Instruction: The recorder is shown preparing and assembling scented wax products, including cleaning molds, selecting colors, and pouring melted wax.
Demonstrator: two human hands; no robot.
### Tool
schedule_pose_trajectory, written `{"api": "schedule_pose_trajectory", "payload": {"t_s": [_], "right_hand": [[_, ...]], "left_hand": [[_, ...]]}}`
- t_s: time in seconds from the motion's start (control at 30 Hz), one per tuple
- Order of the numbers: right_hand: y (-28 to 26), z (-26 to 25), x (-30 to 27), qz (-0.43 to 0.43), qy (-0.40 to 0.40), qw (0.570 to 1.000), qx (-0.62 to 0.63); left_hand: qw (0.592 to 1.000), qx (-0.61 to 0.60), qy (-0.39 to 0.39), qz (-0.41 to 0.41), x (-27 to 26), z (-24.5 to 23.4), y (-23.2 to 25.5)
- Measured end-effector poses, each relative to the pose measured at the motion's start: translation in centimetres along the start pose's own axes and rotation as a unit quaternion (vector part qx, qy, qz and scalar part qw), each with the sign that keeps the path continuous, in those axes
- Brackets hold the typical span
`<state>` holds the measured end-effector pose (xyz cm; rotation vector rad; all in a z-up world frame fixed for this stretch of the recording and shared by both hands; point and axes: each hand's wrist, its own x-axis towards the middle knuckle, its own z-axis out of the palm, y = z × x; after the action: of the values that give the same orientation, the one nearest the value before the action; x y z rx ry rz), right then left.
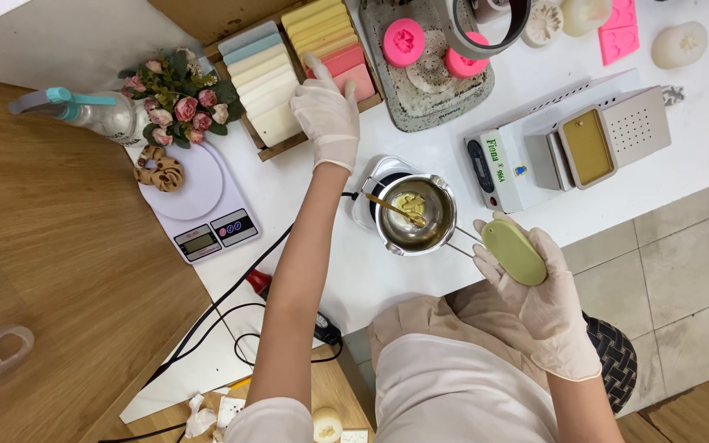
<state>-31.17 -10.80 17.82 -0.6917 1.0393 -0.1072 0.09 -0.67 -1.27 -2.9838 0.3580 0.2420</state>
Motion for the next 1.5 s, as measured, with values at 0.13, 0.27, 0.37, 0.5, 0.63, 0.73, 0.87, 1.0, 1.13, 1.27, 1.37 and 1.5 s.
{"api": "schedule_pose_trajectory", "payload": {"t_s": [0.13,0.27,0.37,0.5,0.63,0.73,0.87,1.0,1.13,1.27,1.37,1.5], "right_hand": [[0.3,-0.7,0.4,-0.001,-0.005,1.000,0.011],[0.2,-0.4,0.3,0.003,0.002,1.000,0.003],[0.2,-0.3,0.3,0.003,-0.001,1.000,0.008],[0.2,-0.5,0.3,-0.002,-0.004,1.000,-0.002],[-0.1,0.0,0.1,-0.008,0.010,1.000,-0.012],[-0.2,0.3,-0.1,-0.007,0.026,0.999,-0.017],[-0.1,0.2,-0.1,-0.005,0.027,0.999,-0.016],[0.3,-0.2,0.1,0.002,0.019,1.000,-0.011],[0.2,0.0,0.2,0.008,0.010,1.000,-0.001],[0.2,0.2,0.2,0.009,0.018,1.000,-0.009],[0.2,0.7,0.1,0.011,0.025,0.999,-0.025],[0.1,0.6,0.0,0.008,0.021,1.000,-0.019]], "left_hand": [[0.994,-0.081,0.072,-0.003,0.1,1.2,-0.7],[0.985,-0.135,0.107,0.010,-0.4,0.1,-1.3],[0.985,-0.119,0.121,0.034,-1.4,-1.4,-1.4],[0.976,-0.152,0.140,0.076,-2.3,-0.6,-1.5],[0.944,-0.233,0.181,0.149,-1.9,2.2,-2.4],[0.906,-0.343,0.138,0.206,-1.8,1.2,-3.7],[0.856,-0.470,0.041,0.212,-1.2,0.6,-5.8],[0.837,-0.507,-0.068,0.192,-0.7,0.8,-6.9],[0.862,-0.446,-0.099,0.220,-1.1,-1.4,-6.7],[0.889,-0.423,-0.010,0.177,-1.5,-2.4,-5.0],[0.921,-0.338,0.085,0.171,0.1,0.0,-3.1],[0.920,-0.327,0.144,0.161,1.8,1.6,-2.5]]}}
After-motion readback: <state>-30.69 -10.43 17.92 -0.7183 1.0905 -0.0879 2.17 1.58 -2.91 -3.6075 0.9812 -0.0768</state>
